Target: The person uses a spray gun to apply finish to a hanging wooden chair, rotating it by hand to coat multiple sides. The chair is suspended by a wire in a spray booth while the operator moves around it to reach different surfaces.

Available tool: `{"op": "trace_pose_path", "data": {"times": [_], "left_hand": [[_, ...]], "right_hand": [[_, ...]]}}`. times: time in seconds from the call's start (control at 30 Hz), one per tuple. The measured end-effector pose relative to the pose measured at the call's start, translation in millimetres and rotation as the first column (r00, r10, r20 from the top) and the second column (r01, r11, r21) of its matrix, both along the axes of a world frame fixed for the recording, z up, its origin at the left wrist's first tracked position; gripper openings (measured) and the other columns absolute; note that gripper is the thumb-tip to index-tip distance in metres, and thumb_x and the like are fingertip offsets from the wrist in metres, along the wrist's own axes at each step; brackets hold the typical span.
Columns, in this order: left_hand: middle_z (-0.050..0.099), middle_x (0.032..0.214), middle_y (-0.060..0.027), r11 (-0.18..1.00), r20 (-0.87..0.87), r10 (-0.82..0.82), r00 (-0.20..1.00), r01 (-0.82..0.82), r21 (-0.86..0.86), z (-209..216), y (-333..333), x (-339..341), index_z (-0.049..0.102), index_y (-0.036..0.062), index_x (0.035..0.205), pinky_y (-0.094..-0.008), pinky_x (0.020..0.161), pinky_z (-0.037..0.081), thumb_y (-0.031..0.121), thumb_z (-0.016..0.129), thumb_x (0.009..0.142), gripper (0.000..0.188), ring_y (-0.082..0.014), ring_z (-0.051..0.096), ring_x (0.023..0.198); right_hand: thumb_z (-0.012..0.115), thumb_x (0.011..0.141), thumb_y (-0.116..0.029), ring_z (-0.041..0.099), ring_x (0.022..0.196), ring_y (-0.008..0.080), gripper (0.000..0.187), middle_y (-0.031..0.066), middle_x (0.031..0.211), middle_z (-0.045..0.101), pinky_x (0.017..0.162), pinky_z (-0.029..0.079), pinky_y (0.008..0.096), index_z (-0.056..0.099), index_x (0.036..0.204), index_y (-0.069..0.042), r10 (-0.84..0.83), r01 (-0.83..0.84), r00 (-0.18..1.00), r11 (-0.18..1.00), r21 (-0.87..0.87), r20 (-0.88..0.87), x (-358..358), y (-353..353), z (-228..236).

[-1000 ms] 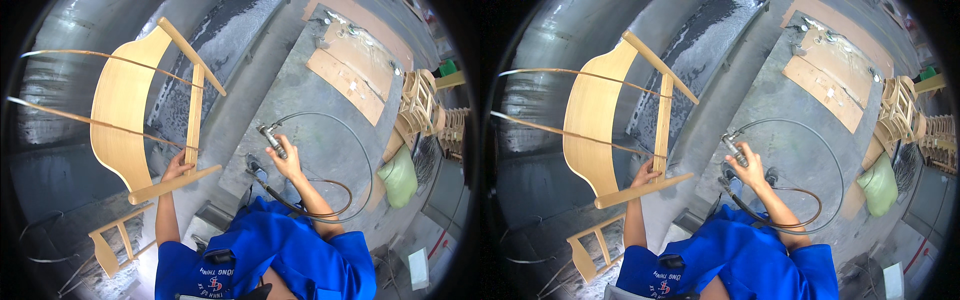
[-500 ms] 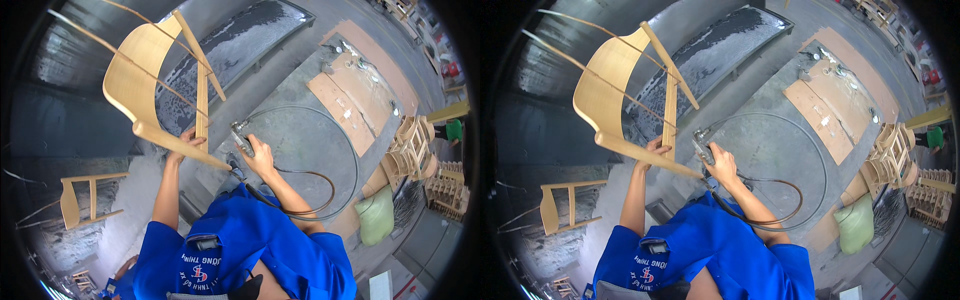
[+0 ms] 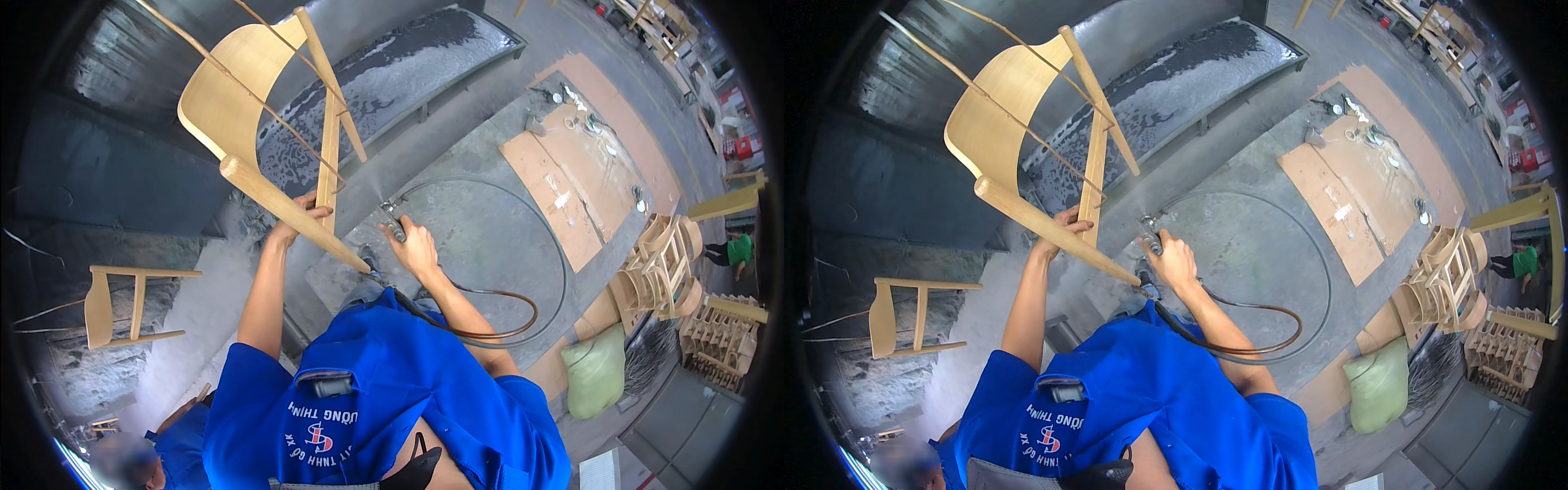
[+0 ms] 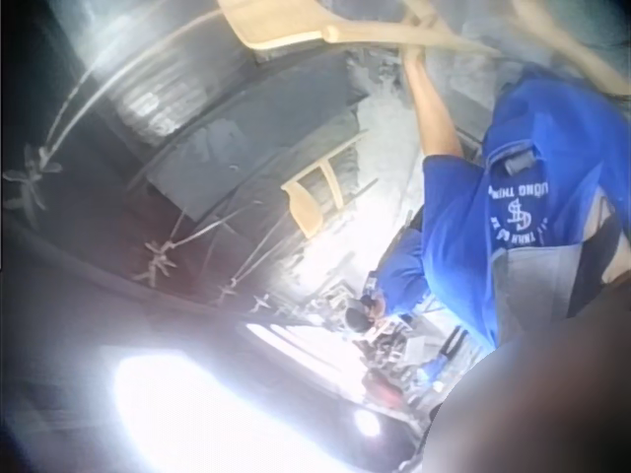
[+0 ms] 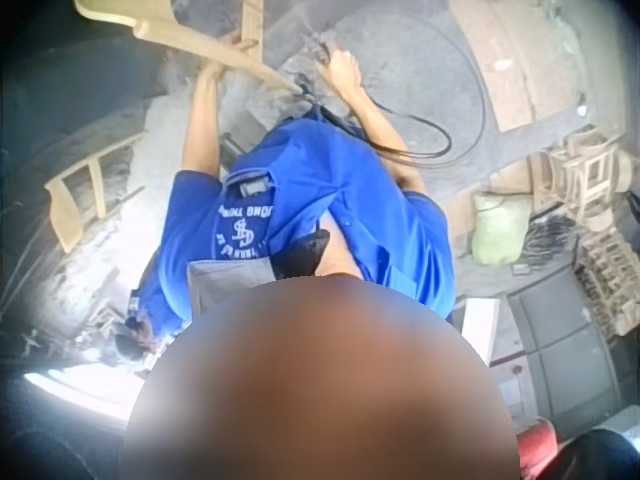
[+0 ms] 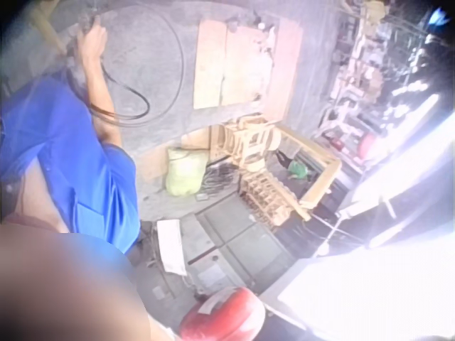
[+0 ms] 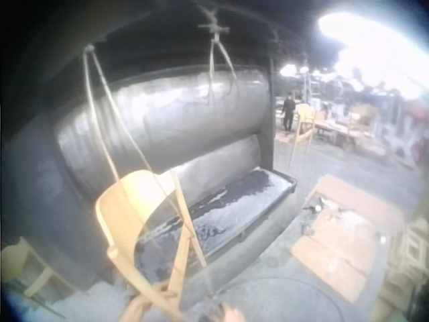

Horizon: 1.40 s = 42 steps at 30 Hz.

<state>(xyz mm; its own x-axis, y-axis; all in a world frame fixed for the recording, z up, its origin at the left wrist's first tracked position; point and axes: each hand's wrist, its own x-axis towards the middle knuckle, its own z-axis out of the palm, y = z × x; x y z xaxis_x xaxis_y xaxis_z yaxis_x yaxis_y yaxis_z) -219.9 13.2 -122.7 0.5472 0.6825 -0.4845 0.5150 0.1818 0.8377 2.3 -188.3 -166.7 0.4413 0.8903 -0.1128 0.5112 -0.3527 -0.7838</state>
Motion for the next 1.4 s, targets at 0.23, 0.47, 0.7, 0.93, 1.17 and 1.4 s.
{"op": "trace_pose_path", "data": {"times": [0.23, 0.47, 0.7, 0.93, 1.17, 1.4], "left_hand": [[0.066, 0.133, -0.0136, 1.000, 0.023, -0.013, 1.000, 0.012, 0.026, 1, -1, -1, 0.049, -0.0020, 0.150, -0.0316, 0.097, 0.052, 0.016, 0.077, 0.087, 0.071, -0.0198, 0.065, 0.115], [0.066, 0.131, -0.0141, 1.000, 0.037, 0.001, 0.999, -0.002, 0.022, -9, 3, -11, 0.051, -0.0025, 0.149, -0.0326, 0.097, 0.051, 0.018, 0.077, 0.088, 0.069, -0.0209, 0.064, 0.116], [0.066, 0.131, -0.0140, 0.999, 0.032, -0.020, 0.999, 0.018, 0.041, -9, 3, -15, 0.051, -0.0031, 0.148, -0.0332, 0.098, 0.050, 0.018, 0.077, 0.088, 0.068, -0.0209, 0.063, 0.116], [0.064, 0.134, -0.0145, 1.000, 0.025, 0.027, 0.999, -0.027, -0.008, -4, 2, -22, 0.049, -0.0028, 0.150, -0.0332, 0.103, 0.048, 0.021, 0.078, 0.088, 0.073, -0.0214, 0.061, 0.121], [0.061, 0.141, -0.0119, 1.000, 0.062, -0.002, 0.998, 0.004, -0.023, -27, 43, -41, 0.046, -0.0008, 0.153, -0.0335, 0.107, 0.045, 0.028, 0.082, 0.087, 0.081, -0.0202, 0.057, 0.128], [0.059, 0.143, -0.0110, 0.991, 0.035, 0.124, 0.992, -0.122, -0.048, -49, 81, -53, 0.045, 0.0019, 0.154, -0.0332, 0.113, 0.040, 0.033, 0.084, 0.086, 0.085, -0.0203, 0.053, 0.133]], "right_hand": [[0.070, 0.095, -0.042, 0.070, 0.077, 0.0461, 0.043, 0.0255, 0.077, 0.069, 0.068, 0.054, 0.0515, 0.063, 0.094, 0.000, -0.006, 0.009, 1.000, 0.995, 0.104, -0.029, 7, 14, 39], [0.078, 0.091, -0.022, 0.068, 0.067, 0.0405, 0.027, 0.0199, 0.075, 0.069, 0.059, 0.051, 0.0430, 0.062, 0.095, -0.001, -0.006, 0.011, 1.000, 0.760, 0.649, -0.010, 16, 57, 118], [0.075, 0.094, -0.031, 0.069, 0.071, 0.0435, 0.034, 0.0232, 0.075, 0.069, 0.062, 0.053, 0.0477, 0.061, 0.093, 0.000, 0.038, -0.019, 0.998, 0.915, 0.403, -0.040, 21, 63, 105], [0.070, 0.095, -0.044, 0.070, 0.076, 0.0474, 0.046, 0.0269, 0.078, 0.070, 0.068, 0.054, 0.0521, 0.067, 0.093, 0.002, 0.020, -0.016, 0.996, 0.999, 0.047, -0.091, 17, 28, 35], [0.072, 0.097, -0.039, 0.058, 0.062, 0.0158, 0.042, 0.0089, 0.063, 0.057, 0.058, 0.045, 0.0371, 0.067, 0.092, 0.002, 0.046, -0.010, 0.945, 0.994, 0.111, -0.324, 45, -47, 44], [0.066, 0.095, -0.060, 0.050, 0.055, 0.0095, 0.060, -0.0005, 0.065, 0.057, 0.054, 0.043, 0.0287, 0.062, 0.088, 0.000, 0.371, -0.047, 0.816, 0.807, 0.588, -0.444, 68, -105, 119]]}}
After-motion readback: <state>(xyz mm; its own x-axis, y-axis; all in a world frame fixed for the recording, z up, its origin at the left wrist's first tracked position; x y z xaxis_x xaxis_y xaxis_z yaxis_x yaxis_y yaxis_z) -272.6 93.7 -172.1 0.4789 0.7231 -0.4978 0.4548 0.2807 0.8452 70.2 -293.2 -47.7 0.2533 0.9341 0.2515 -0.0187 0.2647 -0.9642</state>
